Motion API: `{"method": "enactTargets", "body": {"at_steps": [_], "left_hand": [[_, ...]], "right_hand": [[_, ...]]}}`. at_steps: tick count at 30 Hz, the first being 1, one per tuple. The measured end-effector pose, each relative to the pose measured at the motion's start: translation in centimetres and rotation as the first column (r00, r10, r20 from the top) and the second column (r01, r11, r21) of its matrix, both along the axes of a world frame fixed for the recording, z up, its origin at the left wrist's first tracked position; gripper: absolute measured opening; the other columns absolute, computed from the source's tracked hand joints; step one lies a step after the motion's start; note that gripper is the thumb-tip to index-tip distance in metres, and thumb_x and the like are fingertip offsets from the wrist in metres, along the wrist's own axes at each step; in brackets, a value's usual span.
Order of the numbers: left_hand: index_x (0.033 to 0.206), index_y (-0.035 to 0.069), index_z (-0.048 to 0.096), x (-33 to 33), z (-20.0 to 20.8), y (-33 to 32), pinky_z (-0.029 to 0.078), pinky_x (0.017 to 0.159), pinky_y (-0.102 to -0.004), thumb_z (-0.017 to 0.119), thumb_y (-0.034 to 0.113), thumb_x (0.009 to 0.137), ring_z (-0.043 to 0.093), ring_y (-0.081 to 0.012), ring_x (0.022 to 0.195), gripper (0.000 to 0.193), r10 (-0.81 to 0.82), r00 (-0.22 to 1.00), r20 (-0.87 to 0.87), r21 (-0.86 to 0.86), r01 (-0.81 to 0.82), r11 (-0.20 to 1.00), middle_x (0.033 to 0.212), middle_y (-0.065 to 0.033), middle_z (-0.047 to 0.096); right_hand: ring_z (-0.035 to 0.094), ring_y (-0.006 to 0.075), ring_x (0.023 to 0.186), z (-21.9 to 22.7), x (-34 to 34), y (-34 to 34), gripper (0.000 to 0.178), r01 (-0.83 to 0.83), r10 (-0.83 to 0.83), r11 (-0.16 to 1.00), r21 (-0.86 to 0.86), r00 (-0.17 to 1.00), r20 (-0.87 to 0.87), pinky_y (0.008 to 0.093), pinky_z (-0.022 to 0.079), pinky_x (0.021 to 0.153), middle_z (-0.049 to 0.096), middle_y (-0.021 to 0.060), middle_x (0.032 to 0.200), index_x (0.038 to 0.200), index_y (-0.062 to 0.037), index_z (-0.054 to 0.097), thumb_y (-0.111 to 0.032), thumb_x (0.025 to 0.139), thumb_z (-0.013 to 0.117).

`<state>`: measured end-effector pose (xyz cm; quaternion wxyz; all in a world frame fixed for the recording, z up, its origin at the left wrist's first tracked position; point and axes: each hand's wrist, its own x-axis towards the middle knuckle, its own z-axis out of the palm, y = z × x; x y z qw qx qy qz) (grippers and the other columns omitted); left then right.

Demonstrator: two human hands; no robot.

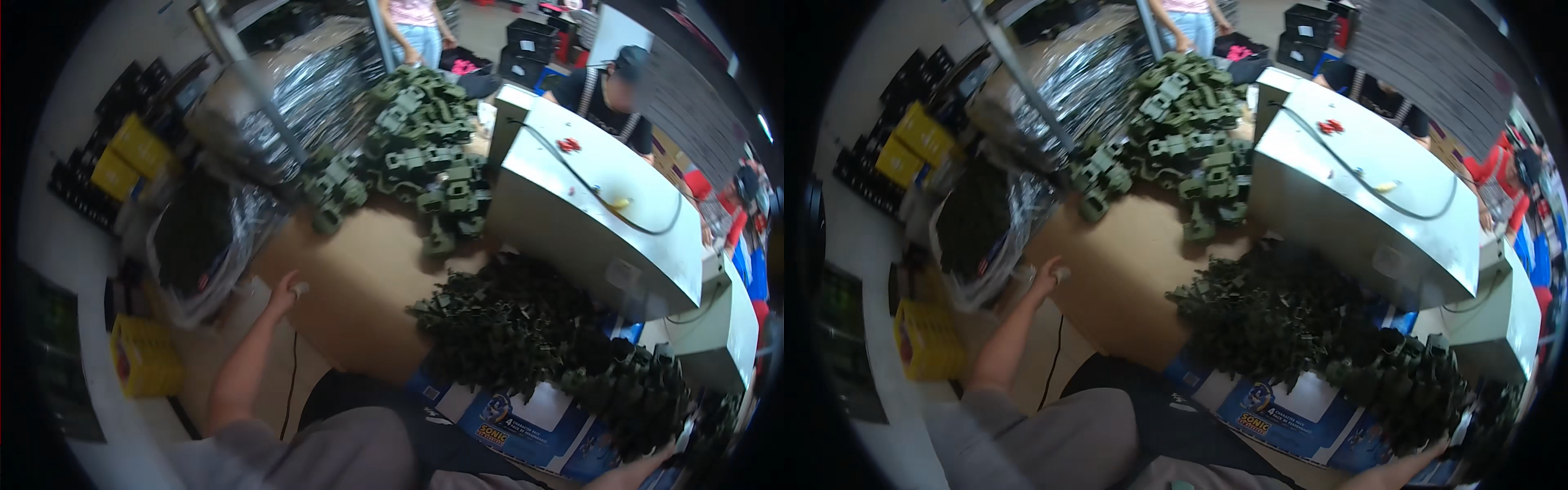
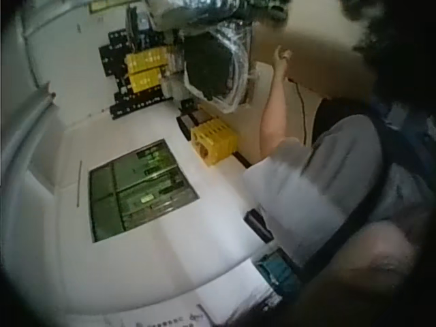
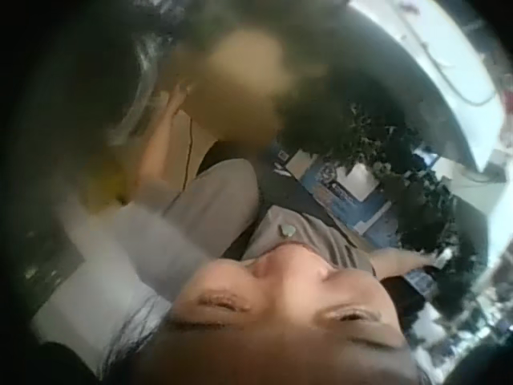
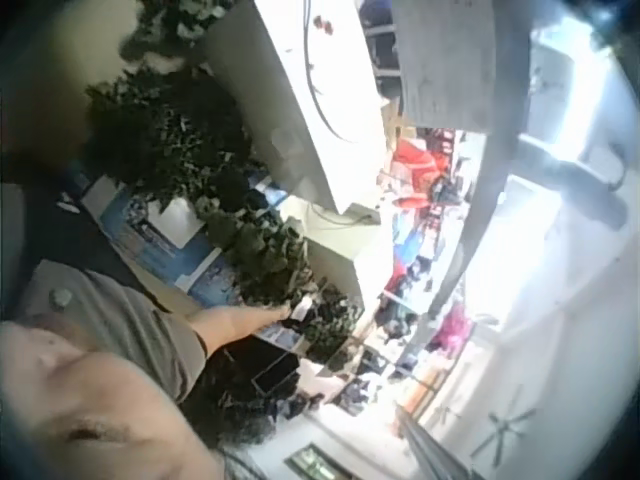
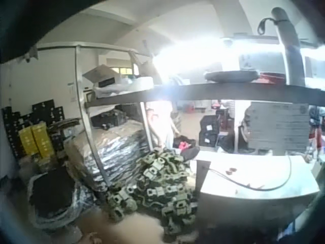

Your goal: The person repeatedly picks up small green plastic components from a pile on a table and snaps them together by hand. They handle the parts one at a time, connecting them into small clusters and placing the finished units back onto the table.

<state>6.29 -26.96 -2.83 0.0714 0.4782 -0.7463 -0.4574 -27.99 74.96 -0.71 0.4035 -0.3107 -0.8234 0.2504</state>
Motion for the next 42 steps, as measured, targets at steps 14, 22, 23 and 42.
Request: {"method": "enactTargets", "body": {"at_steps": [14, 22, 23, 42], "left_hand": [[0.133, 0.017, 0.028, -16.4, 0.8, -12.4, 0.038, 0.091, -0.0411, 0.073, 0.025, 0.063, 0.039, -0.0346, 0.114, 0.083, -0.078, 0.938, 0.338, -0.712, 0.309, 0.631, 0.124, -0.0181, 0.04], [0.128, 0.013, 0.034, -20.1, -1.9, -14.8, 0.042, 0.086, -0.041, 0.073, 0.026, 0.063, 0.046, -0.0325, 0.104, 0.077, -0.102, 0.932, 0.346, -0.683, 0.325, 0.654, 0.123, -0.0175, 0.039], [0.128, 0.012, 0.034, -19.4, -0.7, -14.7, 0.043, 0.085, -0.0404, 0.072, 0.025, 0.065, 0.047, -0.0318, 0.103, 0.074, -0.119, 0.953, 0.277, -0.714, 0.287, 0.639, 0.121, -0.0173, 0.041], [0.126, 0.001, 0.038, -5.0, -2.3, 17.2, 0.039, 0.093, -0.0311, 0.043, 0.01, 0.087, 0.046, -0.0165, 0.111, 0.04, -0.271, 0.691, -0.671, 0.505, 0.692, 0.515, 0.122, -0.013, 0.046]], "right_hand": [[0.056, 0.0203, 0.087, 3.9, 13.9, -34.1, 0.029, -0.623, 0.683, 0.728, -0.285, 0.693, 0.23, 0.0305, 0.043, 0.079, 0.061, 0.0089, 0.092, 0.105, 0.0008, 0.057, -0.003, 0.075, 0.058], [0.06, 0.0185, 0.087, 4.6, 19.6, -49.0, 0.027, -0.673, 0.906, 0.423, -0.607, 0.306, 0.291, 0.0274, 0.046, 0.077, 0.062, 0.0118, 0.095, 0.103, 0.0023, 0.057, 0.002, 0.076, 0.056], [0.06, 0.0183, 0.088, 4.0, 19.6, -50.1, 0.025, -0.704, 0.91, 0.409, -0.58, 0.266, 0.319, 0.028, 0.046, 0.077, 0.062, 0.0117, 0.096, 0.101, 0.0011, 0.058, -0.001, 0.076, 0.056], [0.041, 0.0176, 0.114, 7.8, 20.2, -66.2, 0.073, -0.308, 0.833, -0.554, -0.774, -0.184, -0.523, 0.0308, 0.035, 0.093, 0.043, 0.0094, 0.122, 0.137, -0.0062, 0.016, -0.016, 0.08, 0.061]]}}
